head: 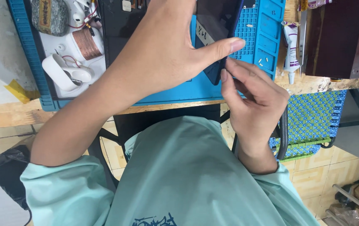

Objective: Repairing a smartphone by cutting and applying adhesive tape and manipulating internal components with tools

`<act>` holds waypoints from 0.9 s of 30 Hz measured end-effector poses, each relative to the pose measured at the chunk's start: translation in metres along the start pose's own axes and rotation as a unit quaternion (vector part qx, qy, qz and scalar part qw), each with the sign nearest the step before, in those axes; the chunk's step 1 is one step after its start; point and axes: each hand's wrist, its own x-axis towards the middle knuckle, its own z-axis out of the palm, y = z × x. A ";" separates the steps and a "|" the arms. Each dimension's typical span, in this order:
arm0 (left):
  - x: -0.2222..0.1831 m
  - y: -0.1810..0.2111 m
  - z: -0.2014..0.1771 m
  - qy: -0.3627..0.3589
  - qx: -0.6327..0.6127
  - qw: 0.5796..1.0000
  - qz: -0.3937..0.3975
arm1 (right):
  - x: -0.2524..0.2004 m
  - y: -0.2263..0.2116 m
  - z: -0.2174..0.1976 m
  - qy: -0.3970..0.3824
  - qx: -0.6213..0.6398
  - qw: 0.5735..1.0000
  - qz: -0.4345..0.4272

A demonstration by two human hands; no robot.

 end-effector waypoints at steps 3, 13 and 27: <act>-0.001 0.000 0.000 0.004 0.001 1.000 0.000 | 0.003 -0.004 -0.001 -0.005 -0.007 1.000 -0.021; -0.002 -0.003 0.004 0.006 0.011 1.000 0.004 | 0.005 -0.002 -0.002 -0.001 -0.007 1.000 -0.019; -0.005 -0.004 0.002 -0.016 -0.028 0.999 0.043 | 0.012 -0.001 -0.001 0.018 0.006 0.999 -0.030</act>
